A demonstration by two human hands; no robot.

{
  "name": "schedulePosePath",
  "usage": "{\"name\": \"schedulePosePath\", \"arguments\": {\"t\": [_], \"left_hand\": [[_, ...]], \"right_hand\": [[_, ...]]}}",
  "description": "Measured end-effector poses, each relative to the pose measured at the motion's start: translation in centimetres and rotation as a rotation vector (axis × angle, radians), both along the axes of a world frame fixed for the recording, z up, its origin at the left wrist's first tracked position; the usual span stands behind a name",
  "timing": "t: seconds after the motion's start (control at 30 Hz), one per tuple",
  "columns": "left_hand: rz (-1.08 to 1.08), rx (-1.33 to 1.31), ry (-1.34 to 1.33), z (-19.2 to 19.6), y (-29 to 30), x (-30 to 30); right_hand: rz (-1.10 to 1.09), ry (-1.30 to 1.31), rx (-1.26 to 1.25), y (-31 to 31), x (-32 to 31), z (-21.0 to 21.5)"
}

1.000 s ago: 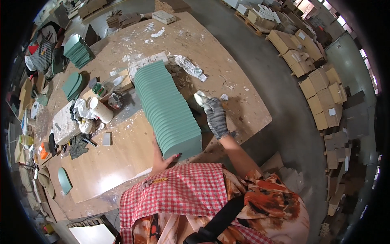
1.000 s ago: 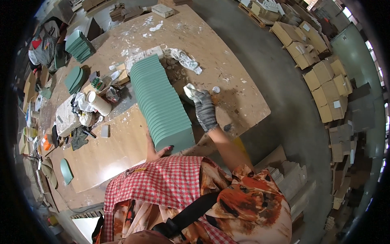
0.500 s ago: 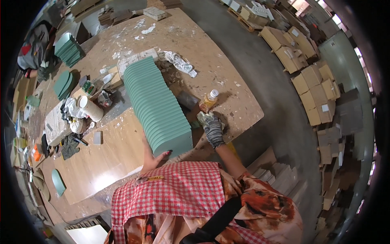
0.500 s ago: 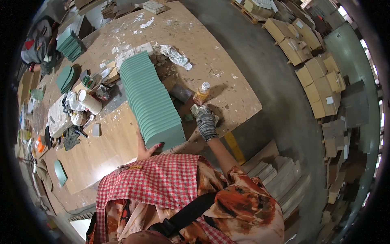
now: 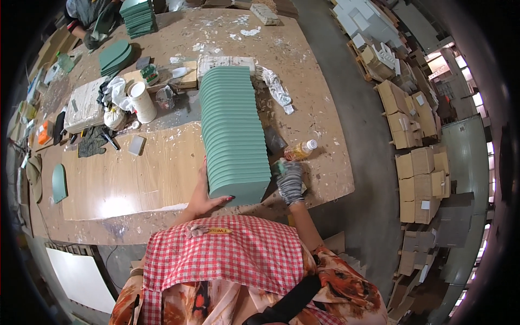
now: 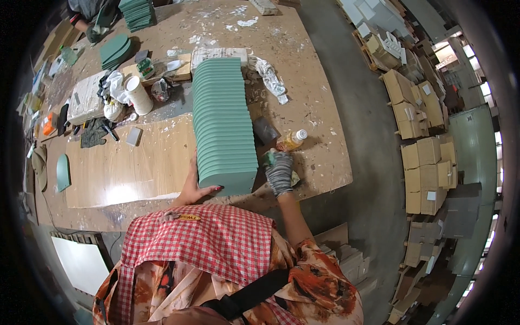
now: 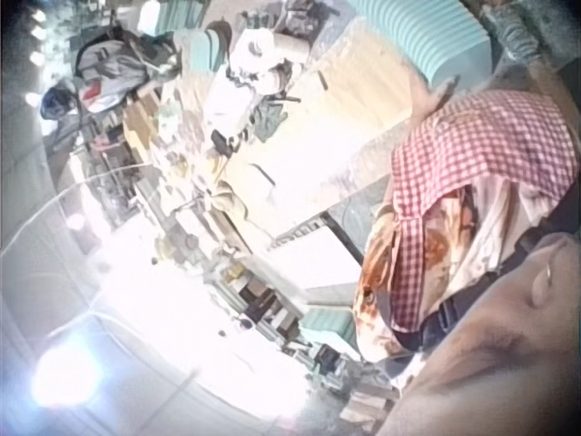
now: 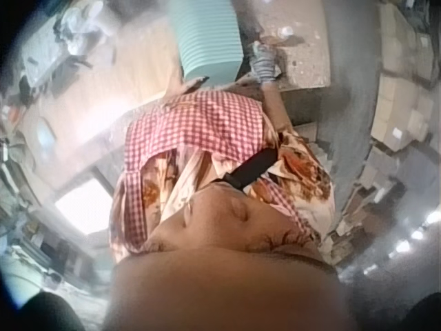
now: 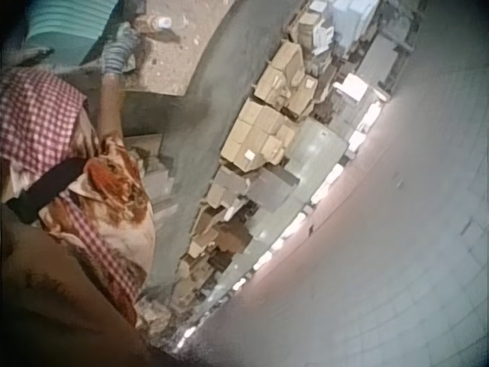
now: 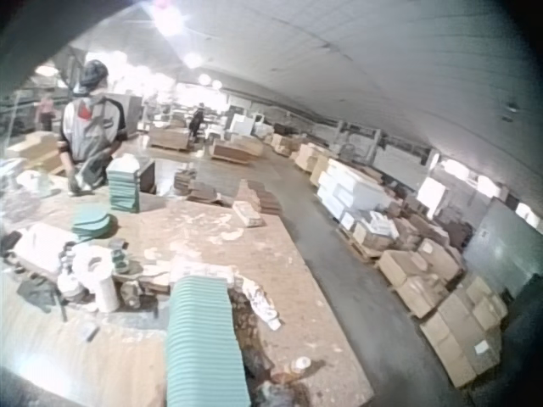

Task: The person uses a cloth to wipe and polish the surface of green ribbed furniture components, handling each piece one at a time and placing them in a stack.

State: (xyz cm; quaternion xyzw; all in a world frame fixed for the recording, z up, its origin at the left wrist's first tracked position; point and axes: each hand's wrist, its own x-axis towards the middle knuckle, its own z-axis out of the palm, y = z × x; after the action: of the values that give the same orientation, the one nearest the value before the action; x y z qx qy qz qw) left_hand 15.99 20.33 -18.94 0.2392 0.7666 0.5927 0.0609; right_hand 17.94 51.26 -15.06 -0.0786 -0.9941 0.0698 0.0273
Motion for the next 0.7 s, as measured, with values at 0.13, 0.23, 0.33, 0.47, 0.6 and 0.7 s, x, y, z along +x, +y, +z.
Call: {"name": "schedulePosePath", "arguments": {"t": [0.13,0.23,0.33,0.47,0.6,0.7], "left_hand": [[-0.013,0.022,-0.014,-0.1,0.5,-0.1],[0.042,-0.009,-0.003,-0.3,-1.0,0.3],[-0.043,0.049,-0.058,0.3,0.7,-0.4],[-0.041,-0.025,0.058,1.3,0.0,-1.1],[-0.072,-0.040,0.105,1.4,0.0,-1.6],[-0.094,-0.015,0.148,1.2,0.2,-1.9]], "right_hand": [[-0.304,0.308,-1.337,0.0,-1.2,2.8],[-0.276,0.263,-1.724,-3.3,-3.5,6.7],[-0.210,0.274,-1.693,-1.7,-3.6,7.9],[-0.134,0.209,-1.523,-2.9,-4.5,7.9],[-0.015,0.159,-1.617,-2.6,-6.4,5.6],[-0.115,0.186,-1.916,-3.9,-6.9,6.4]]}}
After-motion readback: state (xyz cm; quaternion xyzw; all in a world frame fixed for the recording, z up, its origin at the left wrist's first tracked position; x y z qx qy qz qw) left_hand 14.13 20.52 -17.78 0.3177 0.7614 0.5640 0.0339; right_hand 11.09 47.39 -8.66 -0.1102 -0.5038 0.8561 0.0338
